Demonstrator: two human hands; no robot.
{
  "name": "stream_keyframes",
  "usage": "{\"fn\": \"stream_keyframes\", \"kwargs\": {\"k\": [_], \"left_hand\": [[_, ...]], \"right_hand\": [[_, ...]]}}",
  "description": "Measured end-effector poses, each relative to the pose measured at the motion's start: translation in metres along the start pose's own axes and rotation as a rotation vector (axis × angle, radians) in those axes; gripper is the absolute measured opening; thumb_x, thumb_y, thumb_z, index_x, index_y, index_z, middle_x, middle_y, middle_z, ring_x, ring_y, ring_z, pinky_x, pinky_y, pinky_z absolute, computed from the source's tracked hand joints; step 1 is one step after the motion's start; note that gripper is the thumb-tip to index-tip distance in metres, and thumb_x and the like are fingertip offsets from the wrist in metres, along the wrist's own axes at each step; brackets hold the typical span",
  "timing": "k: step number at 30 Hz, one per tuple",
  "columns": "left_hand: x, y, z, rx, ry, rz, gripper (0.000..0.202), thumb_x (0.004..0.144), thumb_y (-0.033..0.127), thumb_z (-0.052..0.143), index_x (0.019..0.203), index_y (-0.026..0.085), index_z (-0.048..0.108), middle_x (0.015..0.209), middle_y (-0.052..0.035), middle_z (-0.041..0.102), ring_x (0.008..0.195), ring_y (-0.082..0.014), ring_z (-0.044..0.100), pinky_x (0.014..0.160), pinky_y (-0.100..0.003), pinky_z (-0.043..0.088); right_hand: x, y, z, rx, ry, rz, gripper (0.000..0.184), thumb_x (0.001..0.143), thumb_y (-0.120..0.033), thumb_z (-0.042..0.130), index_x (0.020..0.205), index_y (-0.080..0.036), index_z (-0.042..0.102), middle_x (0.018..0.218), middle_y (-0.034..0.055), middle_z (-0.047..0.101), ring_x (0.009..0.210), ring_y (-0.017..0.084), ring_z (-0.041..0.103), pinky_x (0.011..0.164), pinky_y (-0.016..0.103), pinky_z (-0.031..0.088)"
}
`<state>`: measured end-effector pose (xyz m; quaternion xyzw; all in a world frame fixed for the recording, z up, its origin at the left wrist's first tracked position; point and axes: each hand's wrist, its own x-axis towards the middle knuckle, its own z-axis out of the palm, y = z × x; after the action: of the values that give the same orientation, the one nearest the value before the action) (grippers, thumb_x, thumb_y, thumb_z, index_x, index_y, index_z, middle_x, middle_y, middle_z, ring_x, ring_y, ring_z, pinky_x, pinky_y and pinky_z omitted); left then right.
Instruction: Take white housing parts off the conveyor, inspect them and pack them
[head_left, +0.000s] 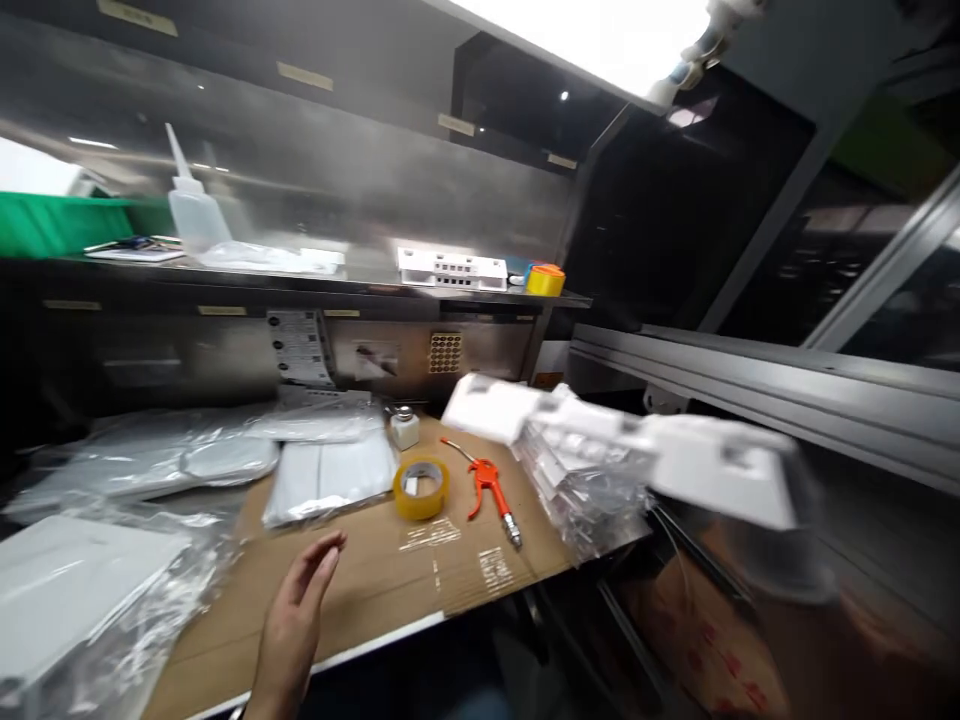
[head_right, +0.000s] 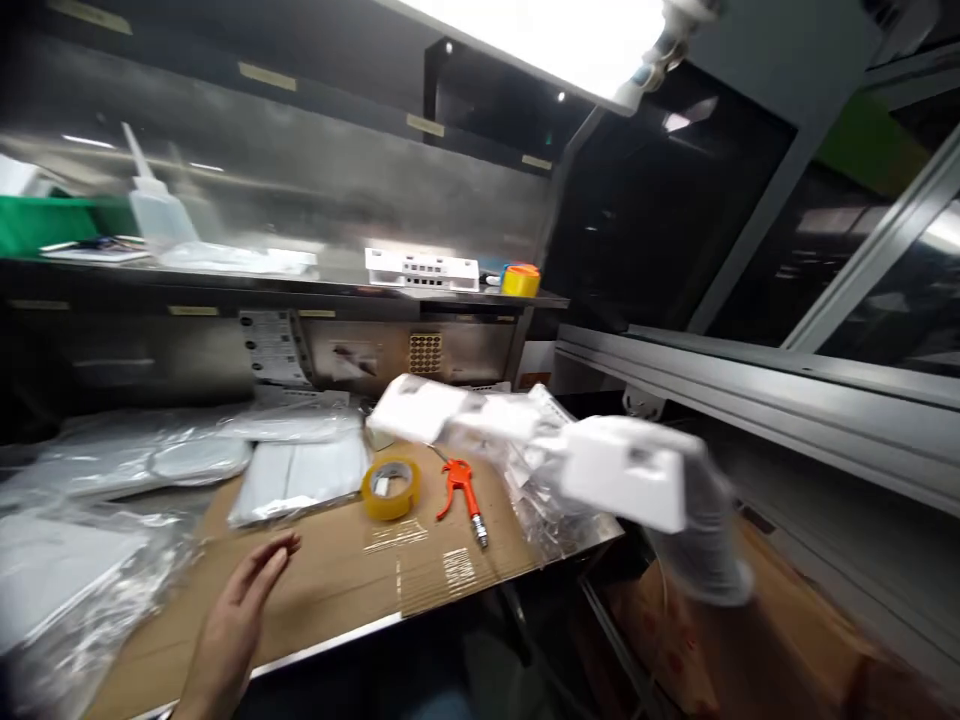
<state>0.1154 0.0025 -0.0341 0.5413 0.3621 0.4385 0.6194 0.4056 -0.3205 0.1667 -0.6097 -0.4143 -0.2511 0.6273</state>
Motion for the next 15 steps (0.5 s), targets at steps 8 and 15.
{"fn": "stream_keyframes", "kwargs": {"k": [8,15], "left_hand": [[0.012,0.091,-0.066,-1.011,-0.474,-0.65,0.085,0.099,0.074,0.04,0.14,0.003,0.059,0.13,-0.029,0.069,0.131,-0.0488,0.059,0.109,-0.075,0.043],[0.006,0.077,-0.091,-1.173,-0.005,-0.746,0.065,0.108,0.053,0.034,0.098,0.005,0.076,0.086,-0.0175,0.08,0.097,-0.0336,0.078,0.091,-0.048,0.063]], "right_hand": [[-0.117,-0.006,0.226,0.696,-0.661,0.192,0.03,0.093,-0.027,0.075,0.121,-0.037,0.075,0.117,0.0023,0.078,0.11,0.024,0.074,0.1,0.039,0.06],[-0.19,0.017,0.268,0.546,-0.608,0.501,0.037,0.085,-0.034,0.084,0.12,-0.031,0.075,0.126,0.004,0.075,0.12,0.023,0.07,0.106,0.03,0.054]]}}
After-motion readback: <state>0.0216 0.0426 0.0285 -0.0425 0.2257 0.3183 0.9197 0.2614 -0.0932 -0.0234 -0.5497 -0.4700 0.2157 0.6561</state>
